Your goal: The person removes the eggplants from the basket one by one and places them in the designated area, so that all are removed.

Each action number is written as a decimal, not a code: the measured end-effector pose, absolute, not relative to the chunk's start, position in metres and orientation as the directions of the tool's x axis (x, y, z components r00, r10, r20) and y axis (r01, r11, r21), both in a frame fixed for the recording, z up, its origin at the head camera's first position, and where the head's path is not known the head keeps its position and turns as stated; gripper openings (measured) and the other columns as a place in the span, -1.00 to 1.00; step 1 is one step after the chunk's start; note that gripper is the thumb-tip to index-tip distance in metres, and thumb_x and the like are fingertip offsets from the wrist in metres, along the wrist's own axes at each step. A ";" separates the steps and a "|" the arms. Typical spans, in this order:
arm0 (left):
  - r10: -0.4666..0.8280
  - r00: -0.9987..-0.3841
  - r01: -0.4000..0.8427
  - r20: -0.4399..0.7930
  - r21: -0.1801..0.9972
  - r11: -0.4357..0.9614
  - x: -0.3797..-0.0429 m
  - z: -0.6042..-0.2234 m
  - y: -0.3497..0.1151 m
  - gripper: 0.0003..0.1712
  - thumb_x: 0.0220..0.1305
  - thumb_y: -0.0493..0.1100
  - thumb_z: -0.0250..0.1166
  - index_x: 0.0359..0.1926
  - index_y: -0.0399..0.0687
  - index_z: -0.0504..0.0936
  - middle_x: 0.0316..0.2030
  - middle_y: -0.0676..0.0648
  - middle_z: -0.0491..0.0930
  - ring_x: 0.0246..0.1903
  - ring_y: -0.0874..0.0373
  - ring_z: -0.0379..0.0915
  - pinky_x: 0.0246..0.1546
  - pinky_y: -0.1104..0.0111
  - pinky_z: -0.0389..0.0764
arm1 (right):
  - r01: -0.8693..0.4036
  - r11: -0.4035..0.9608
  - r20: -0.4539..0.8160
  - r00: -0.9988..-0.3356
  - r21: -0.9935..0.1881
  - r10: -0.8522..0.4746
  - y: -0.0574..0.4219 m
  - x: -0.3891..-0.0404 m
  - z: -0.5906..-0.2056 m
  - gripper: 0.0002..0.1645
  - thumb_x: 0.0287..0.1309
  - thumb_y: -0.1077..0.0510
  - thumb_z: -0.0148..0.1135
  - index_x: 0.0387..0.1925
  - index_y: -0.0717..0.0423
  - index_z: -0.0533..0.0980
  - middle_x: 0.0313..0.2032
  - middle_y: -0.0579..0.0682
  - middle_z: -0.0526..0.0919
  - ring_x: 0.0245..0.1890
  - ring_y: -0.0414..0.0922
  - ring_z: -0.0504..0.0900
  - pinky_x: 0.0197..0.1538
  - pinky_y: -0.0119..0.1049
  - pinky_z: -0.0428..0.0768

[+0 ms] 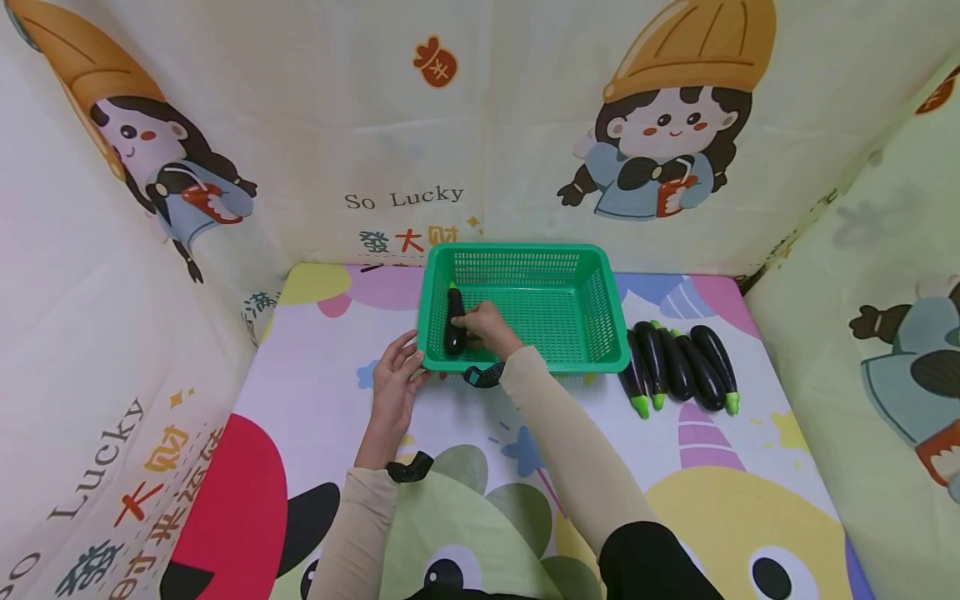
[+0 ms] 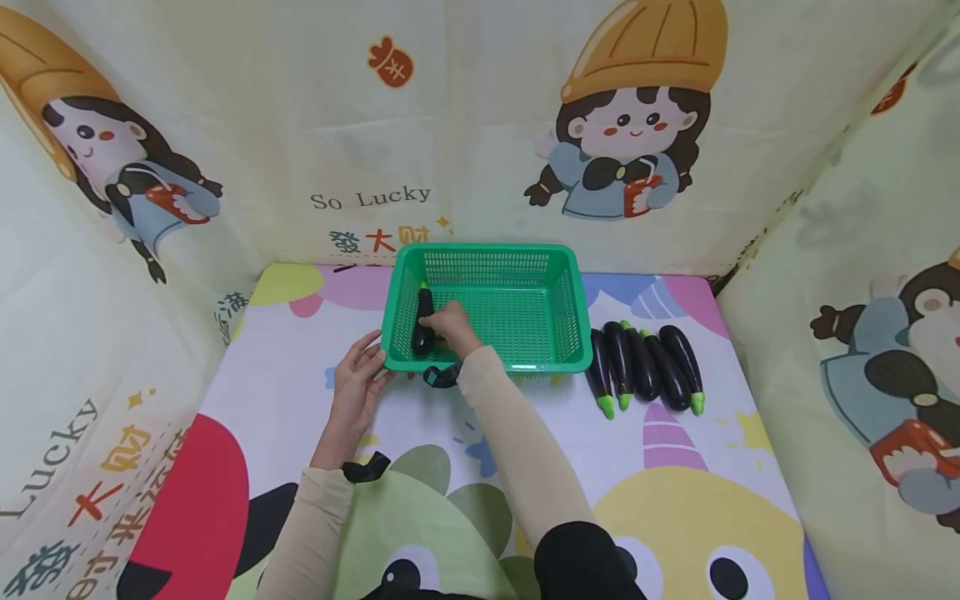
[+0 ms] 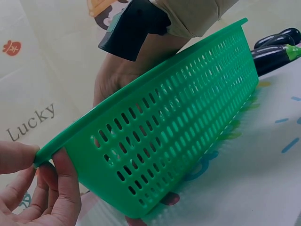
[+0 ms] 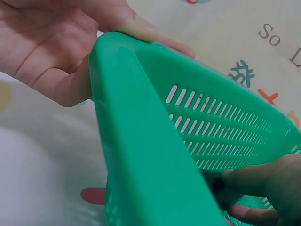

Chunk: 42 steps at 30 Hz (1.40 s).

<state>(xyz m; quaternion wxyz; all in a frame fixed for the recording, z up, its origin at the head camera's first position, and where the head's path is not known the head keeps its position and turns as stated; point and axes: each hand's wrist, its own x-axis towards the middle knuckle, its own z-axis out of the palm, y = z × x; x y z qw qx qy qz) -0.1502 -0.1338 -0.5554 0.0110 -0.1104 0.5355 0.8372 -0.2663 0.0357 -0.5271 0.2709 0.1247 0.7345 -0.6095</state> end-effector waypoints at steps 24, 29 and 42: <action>-0.099 -0.976 -0.130 -0.195 0.882 -0.452 -0.150 -0.554 -0.135 -0.46 0.52 -0.34 0.20 0.45 -0.08 0.44 0.12 -0.11 0.55 -0.21 0.21 0.66 -0.12 0.34 0.72 | 0.311 0.460 -0.445 -0.869 -0.832 -0.216 0.073 -0.273 -0.507 -0.42 0.43 0.17 0.24 0.38 0.26 0.35 0.28 0.27 0.47 0.06 0.06 0.56 0.20 0.04 0.66; -0.100 -0.974 -0.136 -0.202 0.881 -0.454 -0.151 -0.555 -0.135 -0.45 0.51 -0.33 0.21 0.46 -0.09 0.43 0.10 -0.07 0.55 -0.18 0.18 0.66 -0.14 0.35 0.71 | 0.157 0.607 -0.377 -0.891 -0.779 -0.252 0.089 -0.275 -0.500 -0.42 0.39 0.15 0.26 0.37 0.24 0.42 0.22 0.25 0.56 -0.13 -0.02 0.56 -0.06 -0.14 0.64; -0.100 -0.974 -0.140 -0.204 0.886 -0.442 -0.150 -0.556 -0.135 -0.45 0.51 -0.31 0.22 0.46 -0.06 0.44 0.12 -0.06 0.55 -0.07 0.15 0.64 -0.14 0.38 0.70 | -0.146 0.731 -0.234 -0.890 -0.666 -0.391 0.143 -0.286 -0.482 -0.45 0.36 0.18 0.28 0.33 0.19 0.46 0.19 0.30 0.61 0.13 0.17 0.65 0.04 -0.01 0.71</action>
